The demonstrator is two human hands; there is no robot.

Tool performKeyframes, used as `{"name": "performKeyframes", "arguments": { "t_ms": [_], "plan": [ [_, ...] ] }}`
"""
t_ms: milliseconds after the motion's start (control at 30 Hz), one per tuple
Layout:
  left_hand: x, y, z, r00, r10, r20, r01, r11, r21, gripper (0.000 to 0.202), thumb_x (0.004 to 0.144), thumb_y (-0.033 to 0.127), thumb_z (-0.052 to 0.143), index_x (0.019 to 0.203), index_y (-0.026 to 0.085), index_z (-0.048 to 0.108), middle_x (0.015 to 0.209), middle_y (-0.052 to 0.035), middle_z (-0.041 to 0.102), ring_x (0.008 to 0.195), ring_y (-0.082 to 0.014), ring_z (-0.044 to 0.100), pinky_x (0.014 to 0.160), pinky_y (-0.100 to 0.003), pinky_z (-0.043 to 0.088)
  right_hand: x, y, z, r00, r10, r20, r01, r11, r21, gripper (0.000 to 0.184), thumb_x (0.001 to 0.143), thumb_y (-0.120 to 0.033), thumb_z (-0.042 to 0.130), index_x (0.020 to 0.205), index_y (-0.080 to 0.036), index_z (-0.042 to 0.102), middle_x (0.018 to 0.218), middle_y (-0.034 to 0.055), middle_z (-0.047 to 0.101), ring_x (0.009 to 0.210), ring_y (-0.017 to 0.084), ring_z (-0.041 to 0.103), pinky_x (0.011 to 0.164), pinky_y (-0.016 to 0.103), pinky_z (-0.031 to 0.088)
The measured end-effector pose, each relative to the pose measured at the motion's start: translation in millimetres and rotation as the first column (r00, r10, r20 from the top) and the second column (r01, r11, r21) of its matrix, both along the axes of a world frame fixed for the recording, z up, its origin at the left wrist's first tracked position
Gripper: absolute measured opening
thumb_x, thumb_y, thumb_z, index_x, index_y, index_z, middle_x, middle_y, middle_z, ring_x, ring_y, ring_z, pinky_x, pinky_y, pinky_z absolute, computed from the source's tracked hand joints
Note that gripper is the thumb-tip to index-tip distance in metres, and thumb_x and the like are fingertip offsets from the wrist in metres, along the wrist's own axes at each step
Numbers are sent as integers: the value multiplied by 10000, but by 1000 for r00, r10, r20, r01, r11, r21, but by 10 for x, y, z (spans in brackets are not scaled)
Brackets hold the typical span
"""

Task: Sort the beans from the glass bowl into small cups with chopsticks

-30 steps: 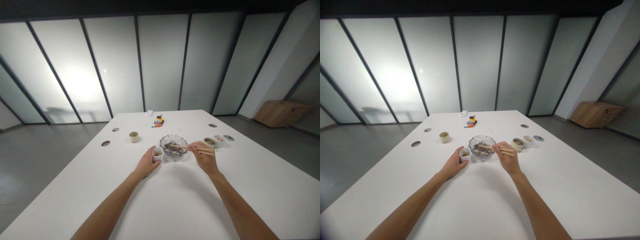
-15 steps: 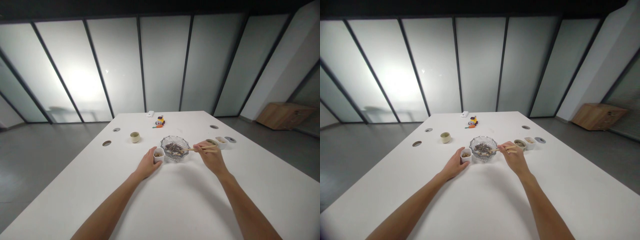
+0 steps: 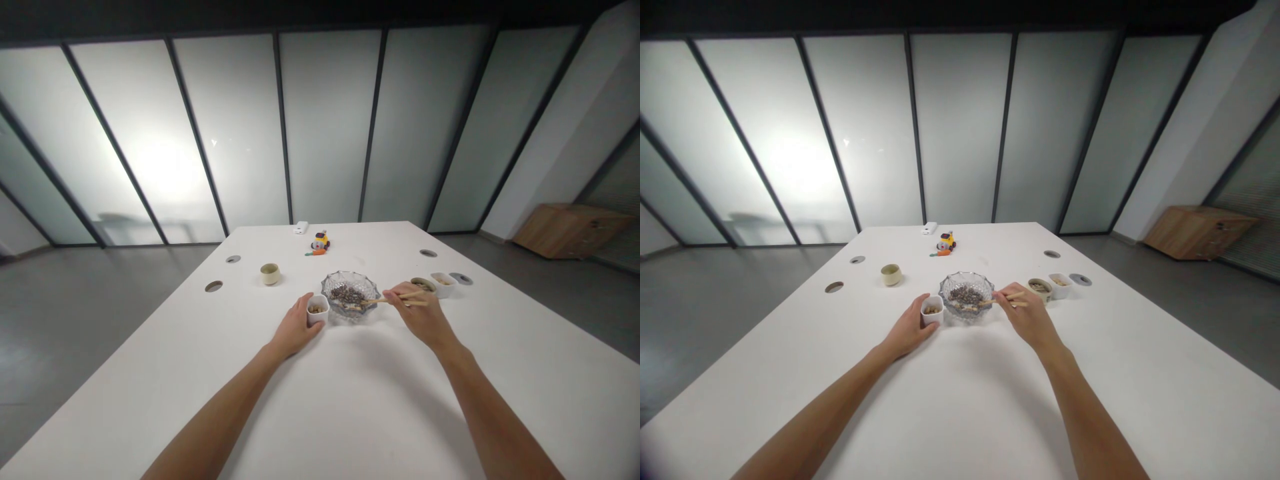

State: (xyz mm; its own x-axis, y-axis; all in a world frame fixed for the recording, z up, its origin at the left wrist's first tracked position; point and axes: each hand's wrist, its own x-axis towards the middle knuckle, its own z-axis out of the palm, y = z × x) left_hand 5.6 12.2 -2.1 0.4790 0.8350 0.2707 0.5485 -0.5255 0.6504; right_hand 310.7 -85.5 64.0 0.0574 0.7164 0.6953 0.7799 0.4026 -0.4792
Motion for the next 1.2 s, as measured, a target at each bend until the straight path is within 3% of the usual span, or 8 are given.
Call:
{"name": "performKeyframes", "arguments": {
  "t_ms": [233,633,967,1200],
  "plan": [
    [8,-12,14,1000,-4,-7,4,1000,-7,731,906,308,739,1575,196,467,1502,-158,645,1335,-337,659,1163,-486,510,-76,89,63,994,73,80,-66,995,-81,582,1097,-657,481,779,-257,758,838,84,772,752,247,731,720,385,569],
    [12,-12,20,1000,-15,-2,15,1000,-4,726,907,285,735,1573,180,465,1528,-171,625,1365,-338,637,1195,-501,486,-70,71,6,987,117,-112,-124,991,-56,548,1023,-711,602,801,-250,799,871,99,783,776,257,736,732,390,608],
    [4,-16,21,1000,-18,8,18,1000,-1,719,907,293,734,1571,195,475,1524,-161,633,1369,-330,637,1195,-490,488,-30,54,-43,983,94,-157,-109,990,-87,529,989,-726,652,852,-233,786,861,88,783,760,248,727,671,363,579],
    [16,0,-2,1000,-4,-7,4,1000,0,728,899,282,737,1572,195,472,1512,-161,640,1345,-335,648,1181,-501,496,-8,58,-12,980,47,-193,-43,999,25,469,971,-688,704,824,-249,780,864,81,786,786,254,747,718,394,616]
  ]
}}
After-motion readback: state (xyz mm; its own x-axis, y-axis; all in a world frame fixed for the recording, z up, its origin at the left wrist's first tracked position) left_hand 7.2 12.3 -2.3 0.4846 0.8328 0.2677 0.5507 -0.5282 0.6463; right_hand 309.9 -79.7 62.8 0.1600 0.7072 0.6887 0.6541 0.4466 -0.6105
